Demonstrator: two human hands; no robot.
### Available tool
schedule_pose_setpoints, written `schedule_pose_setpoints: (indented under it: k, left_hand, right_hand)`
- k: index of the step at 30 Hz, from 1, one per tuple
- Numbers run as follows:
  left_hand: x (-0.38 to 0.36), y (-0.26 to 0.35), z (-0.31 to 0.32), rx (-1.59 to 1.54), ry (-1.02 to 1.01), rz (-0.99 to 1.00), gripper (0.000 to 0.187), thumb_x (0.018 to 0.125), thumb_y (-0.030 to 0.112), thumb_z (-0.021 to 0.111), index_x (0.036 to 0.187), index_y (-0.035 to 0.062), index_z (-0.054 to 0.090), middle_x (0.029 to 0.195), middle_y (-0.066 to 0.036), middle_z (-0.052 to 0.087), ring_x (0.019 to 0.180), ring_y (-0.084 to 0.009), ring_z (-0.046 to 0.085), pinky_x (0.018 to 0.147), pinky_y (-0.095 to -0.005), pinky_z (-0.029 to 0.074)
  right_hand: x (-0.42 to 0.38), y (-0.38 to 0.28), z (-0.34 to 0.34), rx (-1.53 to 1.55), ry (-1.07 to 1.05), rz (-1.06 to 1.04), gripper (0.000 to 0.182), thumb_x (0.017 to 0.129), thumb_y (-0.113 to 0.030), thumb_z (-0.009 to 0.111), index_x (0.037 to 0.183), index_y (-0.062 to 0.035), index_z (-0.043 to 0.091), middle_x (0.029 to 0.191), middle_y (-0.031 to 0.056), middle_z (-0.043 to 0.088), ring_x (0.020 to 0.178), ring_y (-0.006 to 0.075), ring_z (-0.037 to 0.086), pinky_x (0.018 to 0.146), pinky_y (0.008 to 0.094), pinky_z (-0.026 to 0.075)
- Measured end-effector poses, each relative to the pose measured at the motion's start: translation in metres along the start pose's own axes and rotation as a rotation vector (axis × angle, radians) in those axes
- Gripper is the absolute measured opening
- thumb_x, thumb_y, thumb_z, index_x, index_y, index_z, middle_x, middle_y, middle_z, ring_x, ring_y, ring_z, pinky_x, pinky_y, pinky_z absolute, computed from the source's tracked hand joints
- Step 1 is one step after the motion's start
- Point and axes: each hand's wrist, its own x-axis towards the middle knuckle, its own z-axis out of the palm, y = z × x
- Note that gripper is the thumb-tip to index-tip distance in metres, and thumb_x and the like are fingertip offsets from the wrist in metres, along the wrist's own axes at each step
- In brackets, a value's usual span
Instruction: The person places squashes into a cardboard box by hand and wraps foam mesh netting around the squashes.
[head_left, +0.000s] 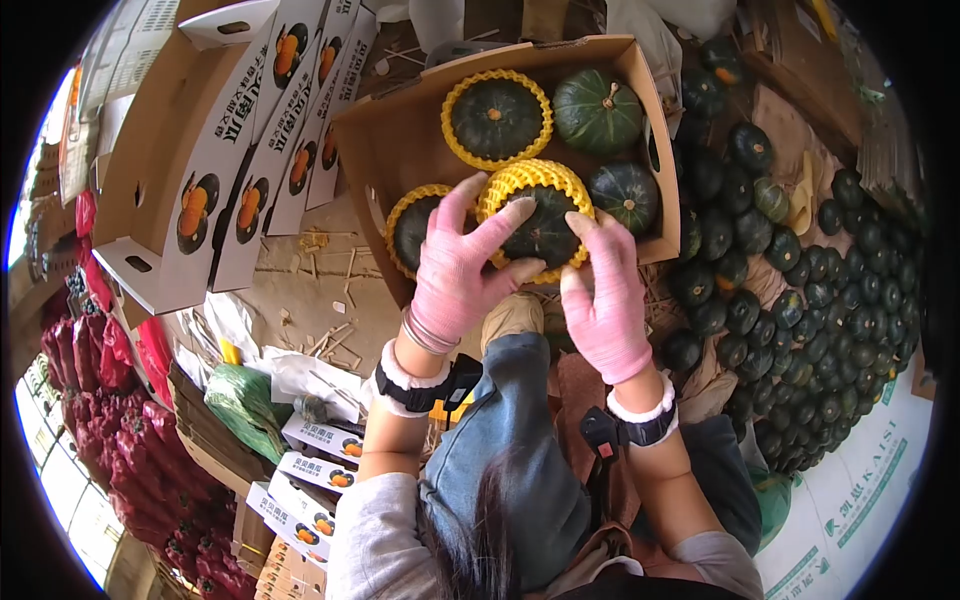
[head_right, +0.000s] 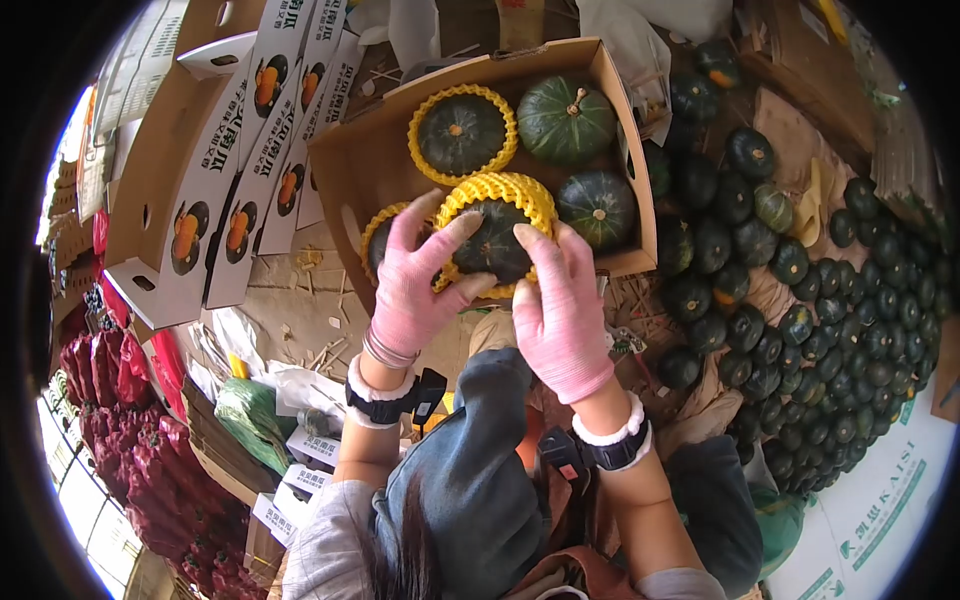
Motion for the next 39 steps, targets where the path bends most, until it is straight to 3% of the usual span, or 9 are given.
schedule_pose_setpoints:
  k: [8,15,16,21,26,29,30,33,39]
  left_hand:
    - [-0.002,-0.02,-0.001,-0.435,-0.109,-0.186,0.082,0.06,0.013,0.083,0.132,0.0046,0.045,0.128,-0.014,0.048,0.118,-0.0275,0.048,0.099,-0.034,0.04]
    - [-0.002,-0.028,0.002,-0.491,-0.124,-0.113,0.093,0.057,0.02,0.086,0.135,0.0029,0.038,0.125,-0.015,0.049,0.12,-0.0289,0.046,0.101,-0.0344,0.037]
    - [-0.001,-0.027,-0.003,-0.494,-0.129,-0.093,0.095,0.056,0.021,0.086,0.135,0.0026,0.037,0.124,-0.015,0.049,0.12,-0.029,0.046,0.101,-0.0344,0.037]
    - [0.008,-0.046,-0.054,-0.278,0.081,0.04,0.094,0.05,0.008,0.086,0.132,0.0054,0.039,0.123,-0.016,0.05,0.114,-0.0314,0.05,0.096,-0.0365,0.044]
    - [0.015,-0.096,-0.082,0.278,0.215,-0.05,0.083,0.056,0.004,0.077,0.13,0.0131,0.041,0.119,-0.011,0.052,0.108,-0.0315,0.051,0.093,-0.041,0.04]
    - [0.017,-0.1,-0.086,0.49,0.088,0.087,0.084,0.056,0.003,0.075,0.131,0.0107,0.039,0.119,-0.012,0.052,0.106,-0.0322,0.051,0.088,-0.0375,0.044]
    - [0.017,-0.098,-0.084,0.479,0.032,0.025,0.082,0.058,0.003,0.073,0.131,0.0138,0.039,0.116,-0.01,0.052,0.106,-0.0301,0.051,0.091,-0.0436,0.039]
    - [0.029,-0.092,-0.079,0.509,-0.1,-0.117,0.075,0.065,0.0,0.064,0.132,0.0198,0.037,0.109,-0.006,0.052,0.105,-0.0249,0.052,0.095,-0.061,0.028]
    - [0.052,-0.113,-0.047,0.85,-0.296,-0.204,0.062,0.077,0.005,0.058,0.133,0.0222,0.036,0.109,-0.006,0.053,0.101,-0.0234,0.056,0.102,-0.0634,0.021]
  right_hand:
    - [0.011,-0.003,0.006,-0.098,-0.002,0.106,0.051,0.077,0.002,0.049,0.126,-0.0086,0.047,0.116,0.0202,0.049,0.101,0.0397,0.055,0.085,0.0411,0.049]
    - [0.015,0.019,0.005,0.159,-0.013,0.225,0.049,0.073,0.007,0.048,0.121,-0.0025,0.052,0.112,0.0164,0.056,0.098,0.03,0.06,0.084,0.0329,0.049]
    - [0.017,0.013,0.001,0.245,-0.055,0.279,0.051,0.075,0.007,0.048,0.124,-0.0023,0.049,0.113,0.0146,0.057,0.097,0.0217,0.06,0.084,0.0299,0.049]
    - [0.045,-0.026,0.019,0.703,-0.103,0.113,0.069,0.078,0.01,0.042,0.141,-0.0037,0.018,0.127,0.0215,0.046,0.102,0.023,0.057,0.082,0.0289,0.05]
    - [0.081,-0.017,0.109,1.139,-0.174,0.174,0.064,0.077,0.012,0.043,0.137,-0.0014,0.026,0.129,0.0176,0.044,0.118,0.0246,0.047,0.098,0.0318,0.041]
    - [0.081,-0.006,0.123,1.226,-0.213,0.406,0.059,0.077,0.011,0.044,0.133,-0.0002,0.03,0.126,0.0158,0.046,0.119,0.0222,0.046,0.101,0.0322,0.038]
    - [0.081,0.0,0.121,1.299,-0.209,0.501,0.056,0.077,0.008,0.045,0.132,0.0013,0.032,0.125,0.0146,0.047,0.115,0.0208,0.048,0.1,0.0315,0.039]
    - [0.083,0.001,0.113,1.267,-0.264,0.521,0.055,0.078,0.005,0.047,0.131,0.0024,0.033,0.122,0.0124,0.051,0.112,0.0183,0.05,0.096,0.0282,0.04]
    - [0.084,-0.004,0.119,1.28,-0.24,0.488,0.061,0.078,0.005,0.05,0.135,0.0016,0.03,0.123,0.0113,0.05,0.113,0.018,0.049,0.097,0.0274,0.038]
